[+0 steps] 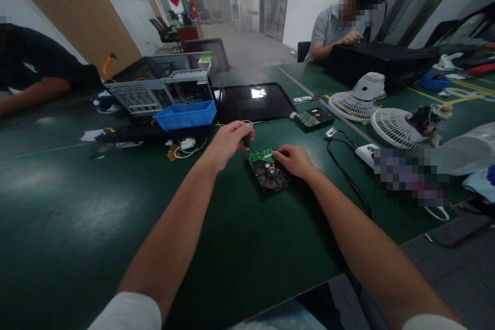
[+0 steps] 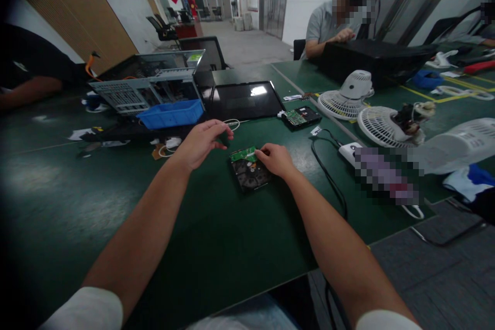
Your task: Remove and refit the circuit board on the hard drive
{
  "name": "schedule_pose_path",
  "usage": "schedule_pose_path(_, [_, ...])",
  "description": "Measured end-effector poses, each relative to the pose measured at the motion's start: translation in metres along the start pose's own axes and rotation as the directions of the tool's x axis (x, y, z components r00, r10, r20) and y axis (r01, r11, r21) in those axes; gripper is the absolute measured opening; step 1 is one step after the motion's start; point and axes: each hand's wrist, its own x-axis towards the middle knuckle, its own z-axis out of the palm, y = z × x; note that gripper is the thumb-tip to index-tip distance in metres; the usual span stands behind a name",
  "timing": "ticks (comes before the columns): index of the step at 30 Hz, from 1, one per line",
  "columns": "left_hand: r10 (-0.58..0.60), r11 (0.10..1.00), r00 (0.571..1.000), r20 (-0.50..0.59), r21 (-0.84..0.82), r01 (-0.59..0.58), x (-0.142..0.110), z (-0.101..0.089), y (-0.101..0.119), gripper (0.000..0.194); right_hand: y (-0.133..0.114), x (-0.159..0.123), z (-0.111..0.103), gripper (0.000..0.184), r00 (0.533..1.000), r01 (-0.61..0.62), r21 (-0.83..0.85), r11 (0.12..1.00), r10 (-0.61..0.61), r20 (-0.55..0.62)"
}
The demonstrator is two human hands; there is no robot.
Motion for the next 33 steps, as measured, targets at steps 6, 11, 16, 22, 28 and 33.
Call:
schedule_pose_path(6, [0.041,0.995,0.999,-0.023,0.089,-0.038,0.0016,-0.0035,-0.0028,0.03,0.0002,0.0003,0.0001,0.034,1.0,0.002,-0.007,1.0,-0.002,0.007])
schedule_pose_path(11, [0.001,1.0,1.0,0.008,0.029,-0.001,-0.0012,-0.0006,-0.0002,0.03,-0.0001,-0.0001,0.0002,0.034,1.0,-0.012,0.002,1.0,0.012,0.004])
schedule_pose_path(16, [-0.061,0.997,0.998,-0.034,-0.056,0.059,-0.0011,0.0008,0.0004,0.028,0.0005,0.0001,0.0005,0.033,1.0,-0.008,0.0,1.0,0.008,0.008])
schedule_pose_path(22, [-0.039,0.998,0.999,0.007,-0.056,0.039,-0.0009,-0.0005,-0.0001,0.027,-0.0004,-0.0005,0.0003,0.033,1.0,-0.013,0.005,1.0,0.013,0.006])
schedule_pose_path(28, [0.013,0.998,1.0,-0.023,0.054,-0.011,-0.0005,-0.0023,0.0009,0.028,-0.0016,-0.0008,-0.0008,0.034,1.0,-0.012,-0.01,1.0,0.012,0.011])
schedule_pose_path(33, [0.01,0.997,1.0,-0.004,0.072,-0.01,-0.0005,-0.0044,0.0012,0.026,-0.0005,-0.0004,-0.0005,0.033,1.0,-0.001,-0.007,1.0,0.001,0.005])
